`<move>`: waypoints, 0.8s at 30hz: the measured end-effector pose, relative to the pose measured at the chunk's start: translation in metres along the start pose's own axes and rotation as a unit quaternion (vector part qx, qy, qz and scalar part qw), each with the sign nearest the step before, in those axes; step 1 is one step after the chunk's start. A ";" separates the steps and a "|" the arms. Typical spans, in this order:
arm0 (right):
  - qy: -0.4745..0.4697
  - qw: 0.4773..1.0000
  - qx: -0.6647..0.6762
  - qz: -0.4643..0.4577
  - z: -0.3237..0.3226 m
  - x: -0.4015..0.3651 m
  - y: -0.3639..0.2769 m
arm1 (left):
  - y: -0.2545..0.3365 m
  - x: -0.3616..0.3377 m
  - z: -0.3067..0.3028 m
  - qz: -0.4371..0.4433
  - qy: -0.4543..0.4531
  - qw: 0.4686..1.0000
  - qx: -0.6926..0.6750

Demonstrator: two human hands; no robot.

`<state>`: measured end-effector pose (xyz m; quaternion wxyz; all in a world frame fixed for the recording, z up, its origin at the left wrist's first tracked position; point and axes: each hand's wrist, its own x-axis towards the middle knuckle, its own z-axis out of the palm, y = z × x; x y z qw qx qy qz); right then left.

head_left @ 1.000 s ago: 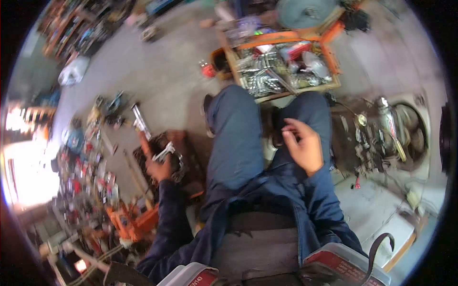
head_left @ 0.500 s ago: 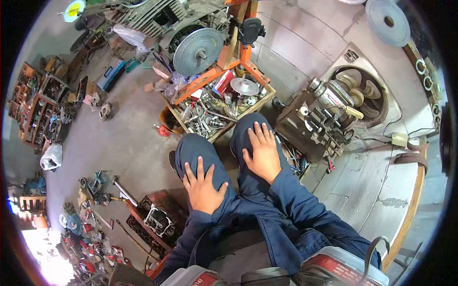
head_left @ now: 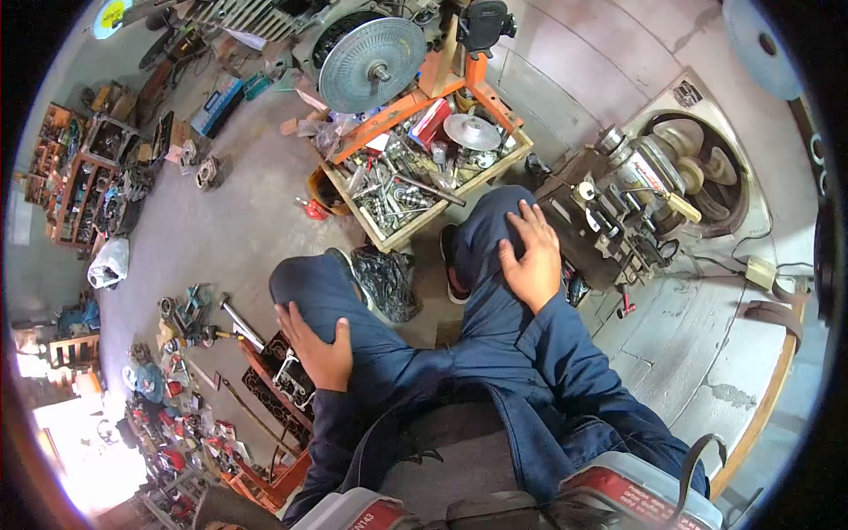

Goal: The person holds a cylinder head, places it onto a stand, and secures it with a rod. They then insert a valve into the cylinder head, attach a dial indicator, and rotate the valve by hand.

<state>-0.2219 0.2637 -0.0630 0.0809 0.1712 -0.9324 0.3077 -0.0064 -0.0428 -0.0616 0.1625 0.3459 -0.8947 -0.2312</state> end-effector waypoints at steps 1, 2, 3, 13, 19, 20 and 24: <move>0.010 1.000 0.009 0.011 0.002 0.002 0.003 | -0.002 -0.001 -0.002 -0.012 0.004 1.000 0.023; 0.006 1.000 -0.010 0.022 0.004 0.002 0.004 | -0.006 -0.001 -0.005 -0.025 0.009 0.999 0.048; 0.009 1.000 -0.022 0.016 0.005 0.003 0.002 | -0.007 -0.002 -0.009 -0.038 0.015 0.997 0.073; -0.068 0.987 -0.135 -0.044 -0.001 0.013 -0.017 | 0.013 0.000 -0.034 -0.167 -0.012 0.968 0.188; -0.394 0.911 0.057 -0.105 -0.118 0.151 -0.011 | -0.001 0.022 -0.033 -0.189 0.003 0.965 0.182; -0.354 0.922 0.042 -0.154 -0.143 0.182 -0.024 | -0.005 0.027 -0.037 -0.192 -0.007 0.967 0.168; -0.138 0.950 0.044 -0.275 -0.243 0.292 -0.153 | -0.015 0.055 -0.046 -0.228 -0.001 0.969 0.099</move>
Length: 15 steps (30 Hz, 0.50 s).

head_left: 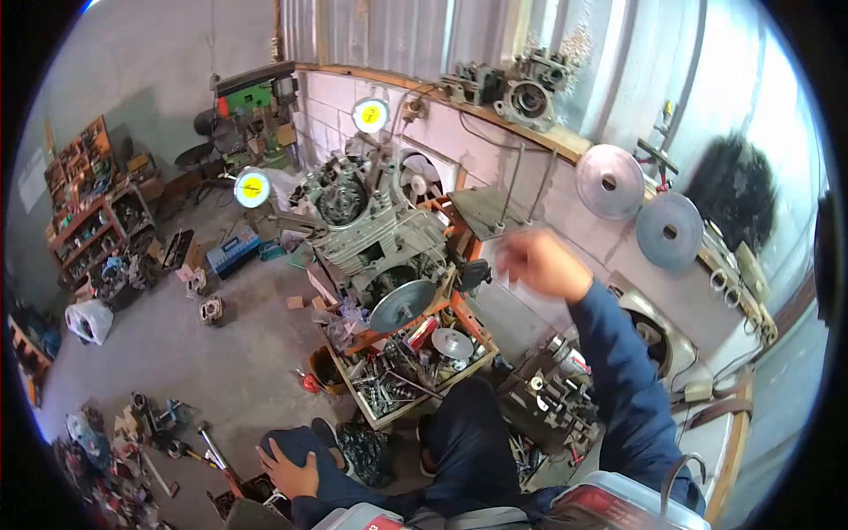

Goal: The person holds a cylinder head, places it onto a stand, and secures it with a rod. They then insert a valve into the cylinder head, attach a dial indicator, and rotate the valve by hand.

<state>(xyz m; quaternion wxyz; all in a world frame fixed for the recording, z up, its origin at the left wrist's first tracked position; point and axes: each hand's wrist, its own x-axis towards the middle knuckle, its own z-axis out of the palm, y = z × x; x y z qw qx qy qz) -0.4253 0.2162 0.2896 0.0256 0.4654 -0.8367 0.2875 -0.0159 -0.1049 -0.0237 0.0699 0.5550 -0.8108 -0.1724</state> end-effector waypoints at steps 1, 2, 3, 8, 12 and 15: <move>0.093 0.995 -0.039 -0.022 -0.020 0.038 -0.035 | 0.001 0.007 0.004 -0.021 0.009 1.000 0.008; 0.161 0.981 -0.105 -0.040 -0.033 0.083 -0.030 | 0.007 0.008 0.005 -0.032 0.009 0.999 0.009; 0.287 0.930 -0.188 -0.134 -0.044 0.137 -0.019 | 0.013 0.011 0.004 -0.041 0.009 0.999 0.013; 0.144 0.901 -0.406 0.050 -0.061 0.313 0.066 | 0.011 0.018 0.019 0.001 0.041 0.999 0.011; 0.133 0.879 -0.438 0.133 -0.029 0.356 0.128 | 0.016 0.021 0.011 0.004 0.032 0.999 0.008; 0.221 0.840 -0.464 0.175 -0.033 0.373 0.146 | 0.008 0.035 0.019 -0.014 0.028 1.000 -0.001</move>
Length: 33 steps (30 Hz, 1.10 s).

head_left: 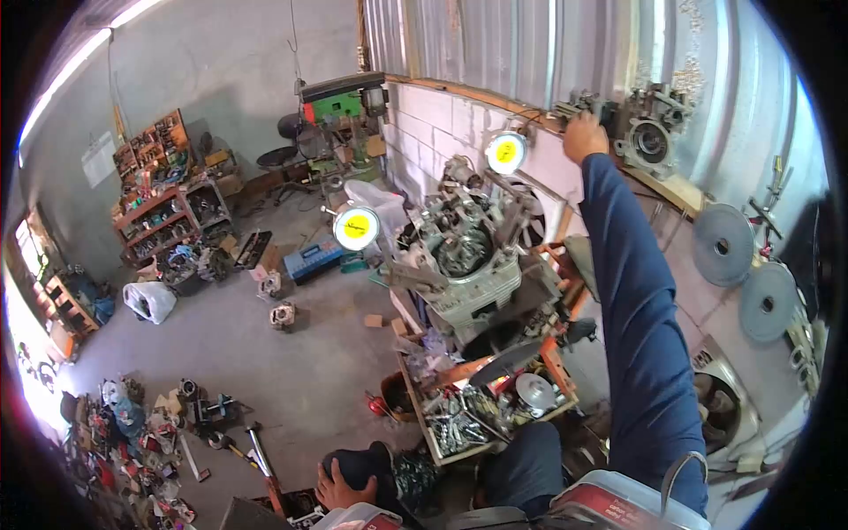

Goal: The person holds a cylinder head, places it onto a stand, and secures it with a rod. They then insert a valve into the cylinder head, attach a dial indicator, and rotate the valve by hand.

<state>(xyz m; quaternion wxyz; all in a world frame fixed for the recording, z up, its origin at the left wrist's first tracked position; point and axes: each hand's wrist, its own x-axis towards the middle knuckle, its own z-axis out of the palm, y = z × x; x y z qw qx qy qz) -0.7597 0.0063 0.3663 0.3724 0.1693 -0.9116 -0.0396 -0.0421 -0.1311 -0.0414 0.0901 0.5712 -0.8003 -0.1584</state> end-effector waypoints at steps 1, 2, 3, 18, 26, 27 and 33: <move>0.021 1.000 0.000 0.013 0.011 0.010 0.003 | -0.009 0.002 0.011 -0.006 -0.004 1.000 -0.002; 0.040 0.999 -0.008 0.012 0.013 0.012 0.002 | -0.003 0.009 0.010 -0.010 -0.005 1.000 -0.003; 0.059 0.998 -0.017 0.011 0.013 0.014 0.003 | 0.002 0.013 0.010 -0.013 -0.009 1.000 -0.003; 0.132 0.983 -0.113 0.057 0.056 0.047 -0.004 | 0.045 0.049 0.003 -0.036 -0.034 0.999 0.000; 0.074 0.996 -0.007 0.052 0.002 0.035 -0.004 | 0.042 0.040 0.002 -0.032 -0.034 0.999 -0.014; 0.071 0.996 0.018 0.050 -0.014 0.030 -0.006 | 0.043 0.038 0.003 -0.031 -0.033 0.999 -0.013; 0.039 0.927 0.345 0.138 -0.090 0.052 0.025 | 0.046 0.018 0.002 -0.013 0.021 1.000 0.001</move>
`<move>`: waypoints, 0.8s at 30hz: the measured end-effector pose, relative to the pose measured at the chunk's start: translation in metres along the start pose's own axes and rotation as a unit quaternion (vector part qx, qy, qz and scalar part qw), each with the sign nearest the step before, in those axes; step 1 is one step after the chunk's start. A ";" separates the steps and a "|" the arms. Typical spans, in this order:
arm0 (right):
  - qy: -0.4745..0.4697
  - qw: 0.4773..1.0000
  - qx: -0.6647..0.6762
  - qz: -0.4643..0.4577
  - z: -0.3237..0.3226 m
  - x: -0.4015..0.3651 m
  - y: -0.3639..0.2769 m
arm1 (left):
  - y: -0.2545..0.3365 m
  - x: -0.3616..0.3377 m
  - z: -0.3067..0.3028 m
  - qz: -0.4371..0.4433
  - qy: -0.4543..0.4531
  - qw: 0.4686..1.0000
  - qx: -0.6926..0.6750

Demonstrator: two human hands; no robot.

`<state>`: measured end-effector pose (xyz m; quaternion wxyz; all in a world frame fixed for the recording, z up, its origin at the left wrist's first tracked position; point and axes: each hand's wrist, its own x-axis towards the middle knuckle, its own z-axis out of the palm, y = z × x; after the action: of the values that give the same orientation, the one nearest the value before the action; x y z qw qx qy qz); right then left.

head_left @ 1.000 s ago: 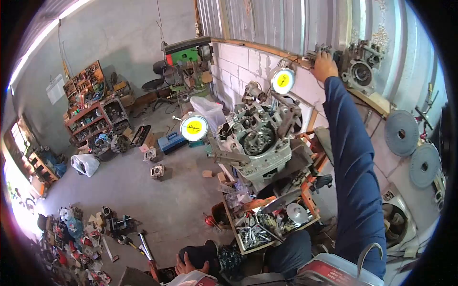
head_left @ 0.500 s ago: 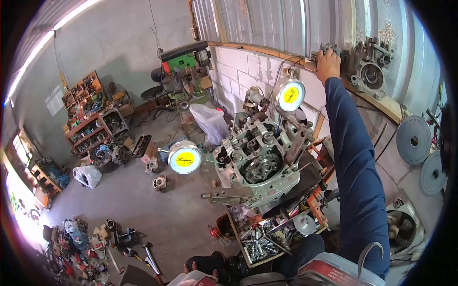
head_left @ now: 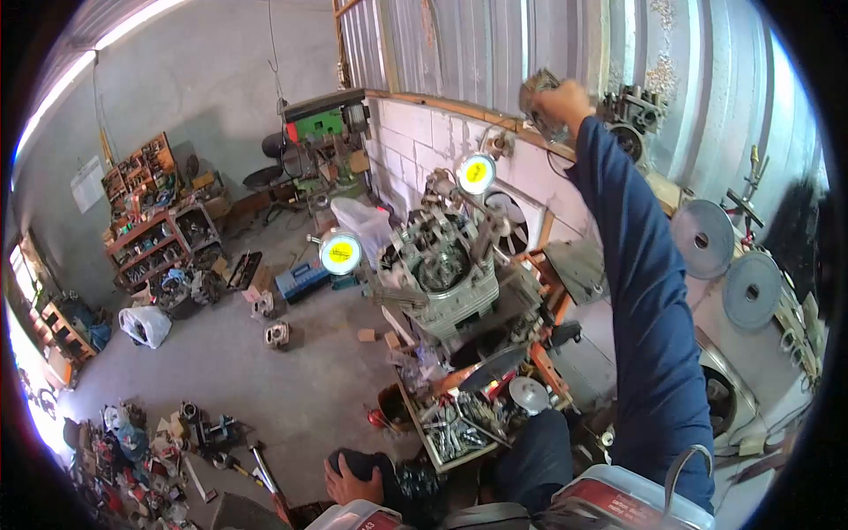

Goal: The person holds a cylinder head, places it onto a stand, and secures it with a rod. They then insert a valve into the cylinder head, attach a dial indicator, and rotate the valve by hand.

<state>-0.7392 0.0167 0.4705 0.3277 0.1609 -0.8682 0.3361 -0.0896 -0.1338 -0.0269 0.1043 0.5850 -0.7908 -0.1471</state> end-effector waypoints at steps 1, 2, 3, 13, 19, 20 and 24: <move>-0.026 0.996 0.081 0.015 -0.017 0.006 -0.003 | -0.003 -0.004 0.000 0.016 0.008 1.000 -0.017; -0.050 0.981 0.185 0.016 -0.034 0.006 -0.002 | -0.009 -0.005 0.003 0.030 0.014 0.999 -0.035; -0.066 0.976 0.209 -0.009 -0.077 -0.030 -0.027 | -0.016 -0.008 0.005 0.043 0.020 0.997 -0.055; -0.212 0.908 0.350 -0.086 -0.292 -0.208 -0.055 | 0.006 -0.043 -0.018 0.245 0.098 0.926 -0.270; -0.419 0.901 0.077 -0.078 -0.343 -0.344 -0.099 | 0.213 -0.099 -0.171 0.388 -0.133 0.515 -0.752; -0.494 0.862 0.067 -0.089 -0.316 -0.354 -0.080 | 0.225 -0.118 -0.174 0.293 -0.279 0.453 -0.794; -0.543 0.799 -0.053 -0.252 -0.262 -0.478 -0.039 | 0.184 -0.200 -0.087 0.095 -0.609 0.229 -0.753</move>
<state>-0.2484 0.1974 0.3122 -0.1157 0.5129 -0.8490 0.0528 -0.1659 0.0975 0.1215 -0.0034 -0.1093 -0.1900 -0.9757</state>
